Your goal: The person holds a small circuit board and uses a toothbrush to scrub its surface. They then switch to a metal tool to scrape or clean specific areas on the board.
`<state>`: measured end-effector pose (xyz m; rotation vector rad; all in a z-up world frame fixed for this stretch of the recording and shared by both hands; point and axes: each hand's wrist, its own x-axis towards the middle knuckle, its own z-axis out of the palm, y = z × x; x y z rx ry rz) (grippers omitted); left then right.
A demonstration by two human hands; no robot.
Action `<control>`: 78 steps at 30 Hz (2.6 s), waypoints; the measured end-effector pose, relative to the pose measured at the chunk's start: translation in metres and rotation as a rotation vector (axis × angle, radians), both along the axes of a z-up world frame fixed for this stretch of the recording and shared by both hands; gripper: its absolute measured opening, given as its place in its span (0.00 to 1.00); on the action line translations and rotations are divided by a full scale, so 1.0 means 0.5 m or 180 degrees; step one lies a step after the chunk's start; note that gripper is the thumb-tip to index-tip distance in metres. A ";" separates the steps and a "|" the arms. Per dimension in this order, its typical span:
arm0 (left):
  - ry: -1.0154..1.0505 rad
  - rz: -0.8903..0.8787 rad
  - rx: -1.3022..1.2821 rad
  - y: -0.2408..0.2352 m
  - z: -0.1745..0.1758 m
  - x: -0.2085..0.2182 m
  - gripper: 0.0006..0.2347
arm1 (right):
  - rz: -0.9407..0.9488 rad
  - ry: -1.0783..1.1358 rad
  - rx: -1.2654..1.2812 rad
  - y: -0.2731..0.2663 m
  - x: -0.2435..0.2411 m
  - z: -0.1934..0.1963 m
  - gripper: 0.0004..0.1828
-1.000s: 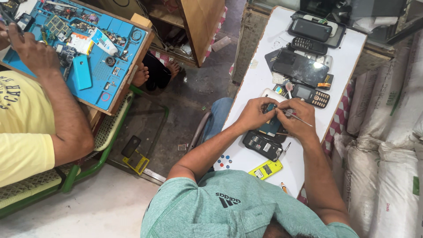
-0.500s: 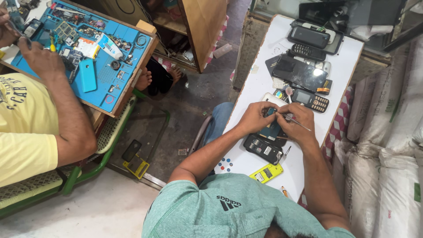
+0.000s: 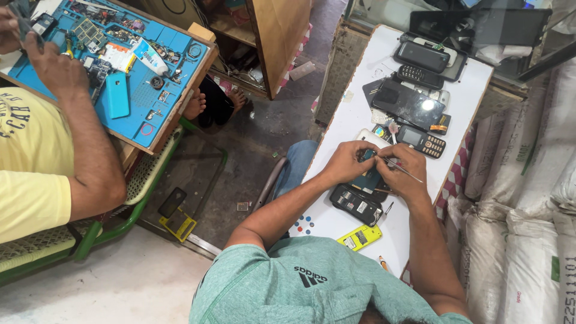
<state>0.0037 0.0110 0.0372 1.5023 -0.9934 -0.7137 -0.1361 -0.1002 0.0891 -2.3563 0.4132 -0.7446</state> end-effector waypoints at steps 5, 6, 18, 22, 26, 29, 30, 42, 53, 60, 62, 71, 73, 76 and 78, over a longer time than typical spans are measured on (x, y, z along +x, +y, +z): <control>0.0022 -0.0013 0.0040 0.001 -0.001 0.000 0.12 | 0.0018 -0.0024 -0.0002 0.001 0.001 0.002 0.07; -0.0011 0.0015 -0.0035 0.001 -0.002 -0.001 0.12 | 0.0023 -0.0037 0.0017 0.001 0.001 0.002 0.07; -0.0084 0.0017 -0.0116 -0.006 -0.016 0.002 0.12 | 0.0066 -0.0017 0.0123 -0.002 0.000 0.001 0.06; -0.0024 0.0010 -0.0126 -0.006 -0.015 0.003 0.12 | 0.0070 -0.0009 0.0058 -0.004 0.003 0.002 0.06; -0.0019 -0.0009 -0.0094 -0.005 -0.015 0.003 0.12 | 0.0076 0.0003 0.0043 -0.005 0.001 -0.001 0.06; 0.0070 -0.0030 -0.0051 -0.003 -0.012 0.002 0.11 | 0.0091 -0.0005 0.0021 -0.006 0.001 -0.002 0.06; 0.0080 -0.0035 -0.0030 -0.003 -0.010 0.003 0.11 | 0.0095 -0.0012 0.0005 -0.006 0.002 -0.002 0.06; 0.0145 -0.0059 -0.0044 -0.006 -0.017 0.001 0.11 | 0.0114 -0.0019 -0.0009 -0.008 -0.001 -0.006 0.07; 0.0126 -0.0069 -0.0066 -0.006 -0.010 0.001 0.11 | 0.0060 0.0038 0.0149 -0.011 0.001 -0.004 0.07; 0.0245 -0.0114 -0.0107 -0.003 -0.005 -0.003 0.10 | 0.0075 -0.0195 0.0205 -0.022 -0.029 0.005 0.09; 0.0320 -0.0116 -0.0204 -0.004 -0.009 -0.005 0.11 | -0.0063 -0.0306 0.0512 -0.026 -0.043 0.002 0.08; 0.0042 -0.0053 -0.0181 -0.003 -0.012 -0.006 0.10 | -0.0598 -0.0576 0.1401 -0.015 -0.087 -0.055 0.09; 0.0001 -0.0047 -0.0214 -0.003 -0.010 -0.006 0.10 | -0.0612 -0.0669 0.1571 -0.018 -0.091 -0.066 0.10; 0.0026 -0.0042 -0.0148 -0.003 -0.006 -0.006 0.10 | -0.0546 -0.0718 0.1711 -0.026 -0.091 -0.077 0.11; 0.0055 -0.0044 -0.0105 -0.002 -0.004 -0.006 0.10 | -0.0503 -0.0689 0.1715 -0.029 -0.091 -0.083 0.11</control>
